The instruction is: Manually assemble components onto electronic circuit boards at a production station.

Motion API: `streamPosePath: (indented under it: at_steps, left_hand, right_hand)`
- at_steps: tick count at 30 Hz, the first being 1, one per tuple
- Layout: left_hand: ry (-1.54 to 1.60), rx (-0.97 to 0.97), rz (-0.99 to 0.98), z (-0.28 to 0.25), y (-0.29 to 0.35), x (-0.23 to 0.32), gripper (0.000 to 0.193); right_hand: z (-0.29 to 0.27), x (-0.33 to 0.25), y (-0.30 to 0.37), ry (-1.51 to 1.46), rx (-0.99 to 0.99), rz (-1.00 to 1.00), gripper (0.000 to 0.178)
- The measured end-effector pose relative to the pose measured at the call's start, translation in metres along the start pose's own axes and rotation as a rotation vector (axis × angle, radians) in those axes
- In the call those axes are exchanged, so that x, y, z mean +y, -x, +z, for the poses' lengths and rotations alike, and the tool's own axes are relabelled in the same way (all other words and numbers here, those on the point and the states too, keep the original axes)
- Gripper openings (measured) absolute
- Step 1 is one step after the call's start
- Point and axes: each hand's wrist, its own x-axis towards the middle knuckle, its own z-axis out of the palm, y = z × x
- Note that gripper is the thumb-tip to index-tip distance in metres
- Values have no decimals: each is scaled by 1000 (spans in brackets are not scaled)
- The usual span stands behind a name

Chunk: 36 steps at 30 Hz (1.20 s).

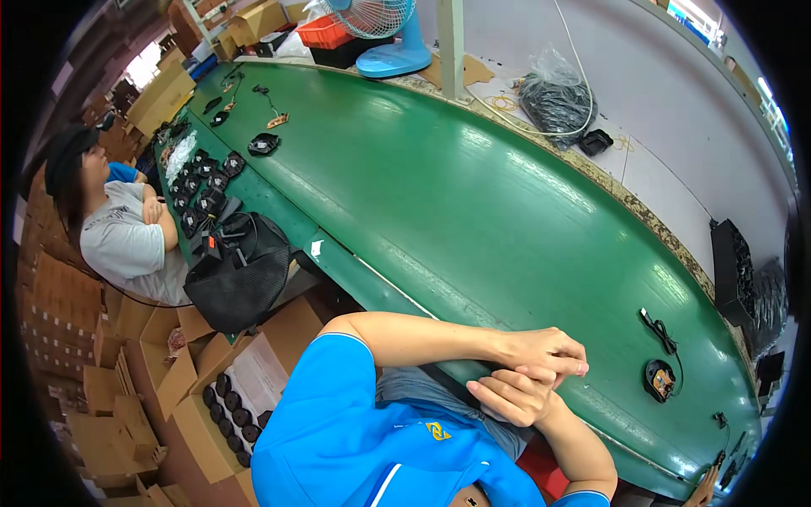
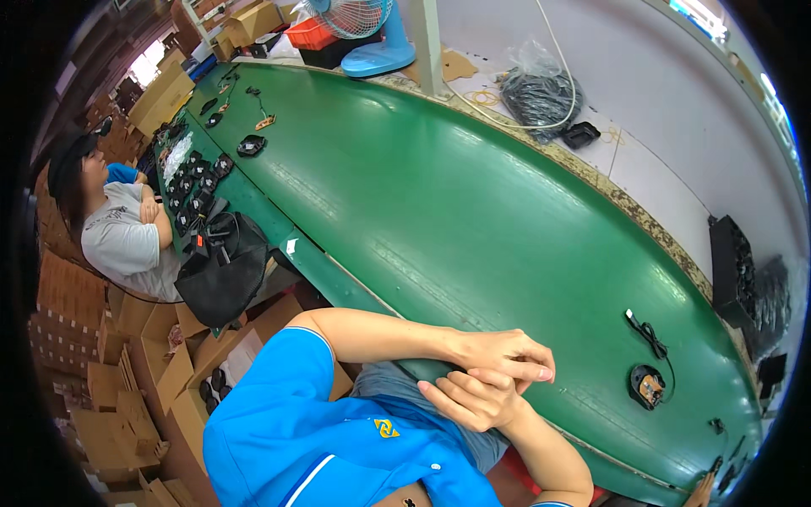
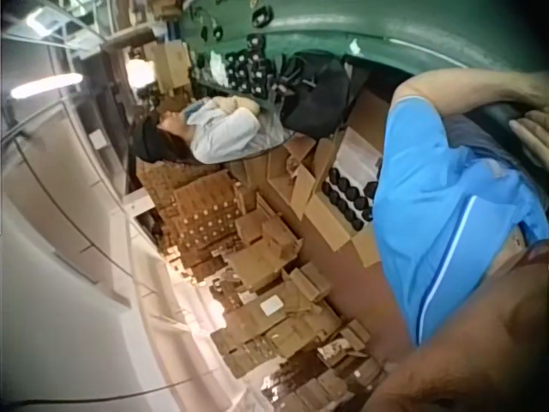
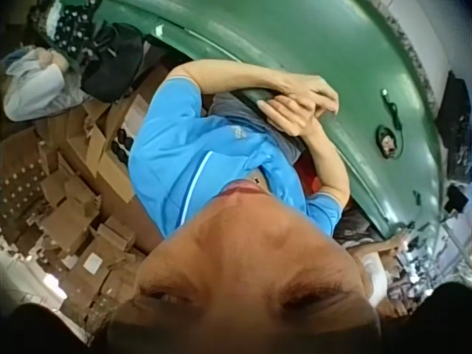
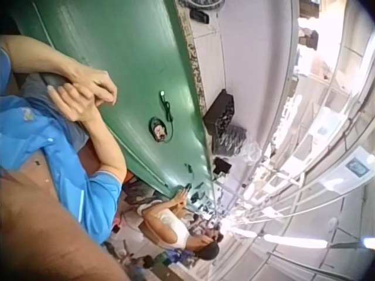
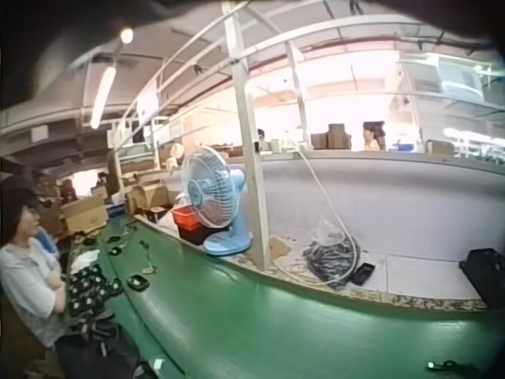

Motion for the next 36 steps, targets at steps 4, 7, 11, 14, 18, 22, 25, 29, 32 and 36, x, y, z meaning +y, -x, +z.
streamPosePath:
  at_steps: [4, 7, 11, 14, 18, 22, 25, 29, 32, 36]
  left_hand:
    - [-150, 87, -189, -7, 2, 37, 23]
    - [-113, 60, -177, -6, 2, 27, 25]
    - [-90, 82, -188, -6, 2, 25, 27]
    - [-77, 125, -206, -5, 2, 27, 30]
    - [-61, 143, -222, -5, 1, 26, 34]
    - [-2, 130, -260, -7, 5, 21, 29]
    - [-67, 180, -183, -13, 3, 13, 25]
    - [-482, 358, 37, -48, 11, 6, 20]
    - [-858, 608, 53, -127, 44, -1, 22]
    - [-1363, 1024, -378, -252, 148, 18, 34]
  right_hand:
    - [2, -1, -3, 0, 42, 26, 20]
    - [2, 2, -1, 19, 9, -1, 20]
    - [2, 4, 1, 15, -9, -10, 20]
    - [2, 4, 2, 12, -17, -7, 20]
    - [3, 1, 0, -16, 37, 17, 22]
    - [8, 3, 0, -5, 42, 12, 21]
    - [6, 7, -1, -4, 36, 29, 21]
    - [1, 6, -5, -61, -2, 104, 20]
    - [-5, 3, -7, -159, -41, 117, 20]
    - [-4, 4, -7, -202, -62, 125, 21]
